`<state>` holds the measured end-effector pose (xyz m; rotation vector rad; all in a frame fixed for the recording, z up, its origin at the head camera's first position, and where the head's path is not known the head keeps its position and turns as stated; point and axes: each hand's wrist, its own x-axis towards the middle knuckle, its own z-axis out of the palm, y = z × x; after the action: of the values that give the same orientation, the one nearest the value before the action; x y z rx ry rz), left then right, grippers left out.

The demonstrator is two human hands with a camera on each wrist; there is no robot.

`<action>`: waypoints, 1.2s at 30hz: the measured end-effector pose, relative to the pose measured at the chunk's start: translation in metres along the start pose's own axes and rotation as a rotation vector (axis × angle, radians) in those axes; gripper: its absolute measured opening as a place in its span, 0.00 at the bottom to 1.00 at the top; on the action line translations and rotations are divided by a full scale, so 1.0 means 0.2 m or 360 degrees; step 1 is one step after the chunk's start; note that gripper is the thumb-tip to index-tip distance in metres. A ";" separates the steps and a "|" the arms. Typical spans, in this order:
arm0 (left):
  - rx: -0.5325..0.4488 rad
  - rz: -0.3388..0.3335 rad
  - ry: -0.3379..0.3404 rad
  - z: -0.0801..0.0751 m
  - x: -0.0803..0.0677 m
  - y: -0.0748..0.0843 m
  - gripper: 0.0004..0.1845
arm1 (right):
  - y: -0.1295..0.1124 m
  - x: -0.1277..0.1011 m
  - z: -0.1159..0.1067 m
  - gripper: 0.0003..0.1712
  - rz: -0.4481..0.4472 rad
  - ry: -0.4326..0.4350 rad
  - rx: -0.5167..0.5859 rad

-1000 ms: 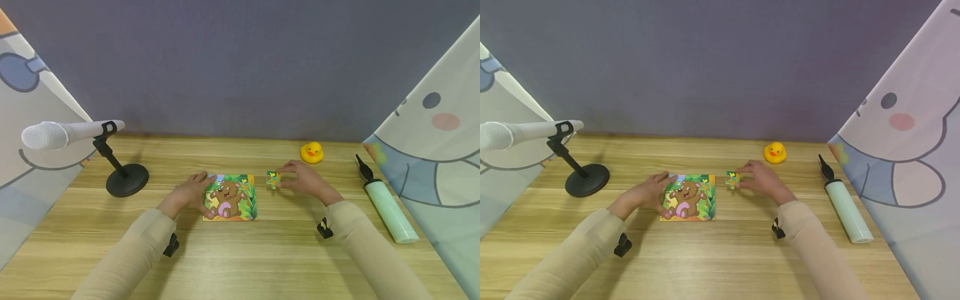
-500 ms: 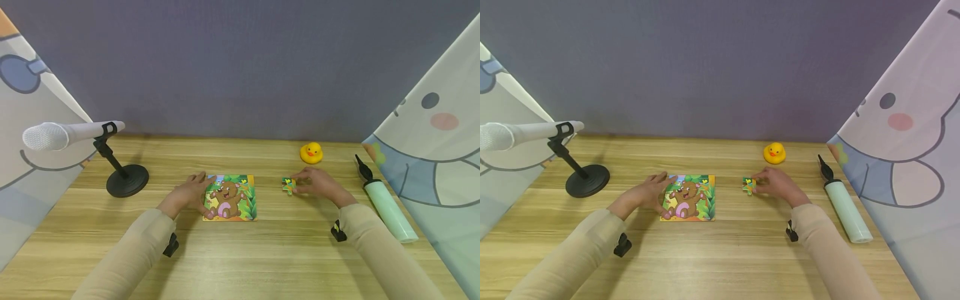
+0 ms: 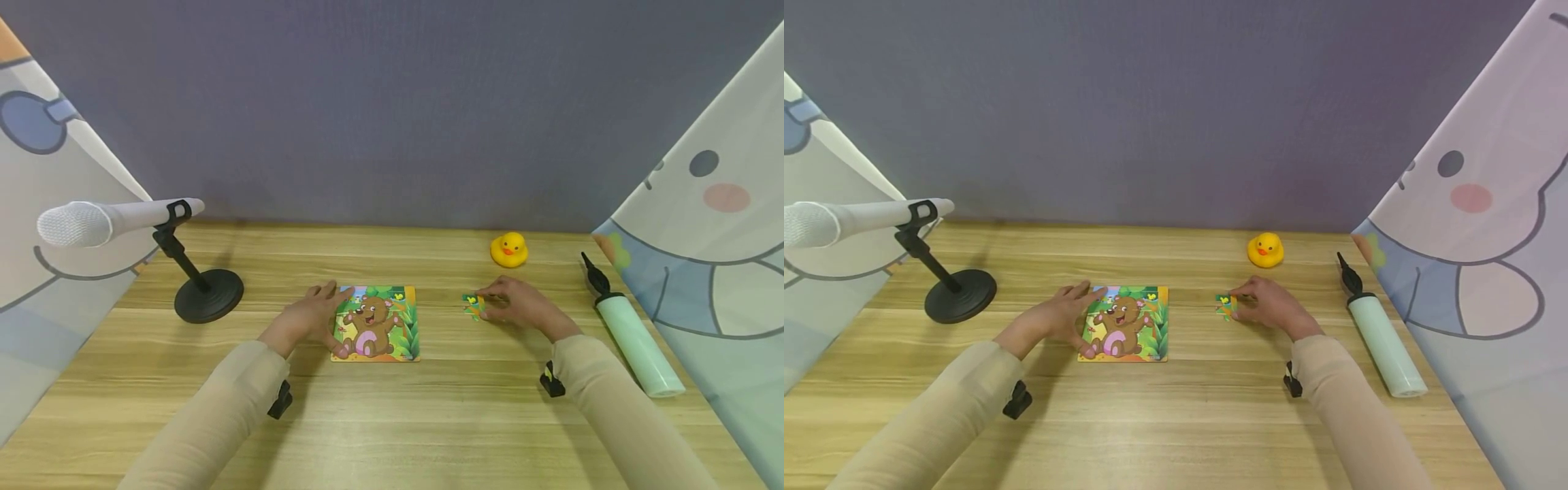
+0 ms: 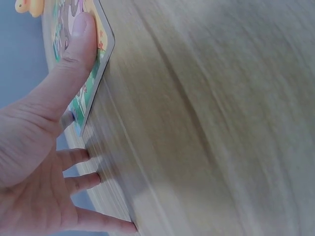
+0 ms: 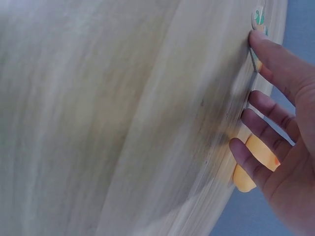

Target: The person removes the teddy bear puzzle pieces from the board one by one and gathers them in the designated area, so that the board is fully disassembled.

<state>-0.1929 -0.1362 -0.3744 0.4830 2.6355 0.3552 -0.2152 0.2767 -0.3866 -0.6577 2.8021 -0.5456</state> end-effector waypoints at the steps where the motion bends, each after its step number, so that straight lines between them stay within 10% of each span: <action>1: -0.0001 -0.0001 -0.0002 0.00 0.00 0.00 0.69 | 0.00 0.00 0.00 0.30 0.0006 0.0002 0.0001; 21: -0.0060 -0.0049 -0.0020 0.01 -0.01 0.01 0.69 | -0.18 0.06 0.03 0.26 0.0029 0.0289 0.0302; 36: -0.0053 -0.0062 -0.0032 -0.01 -0.01 0.02 0.69 | -0.50 0.19 0.20 0.26 0.0053 0.0214 0.0515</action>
<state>-0.1901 -0.1333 -0.3710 0.4213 2.6117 0.3794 -0.1982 0.1629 -0.3880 -0.5225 2.7445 -1.0434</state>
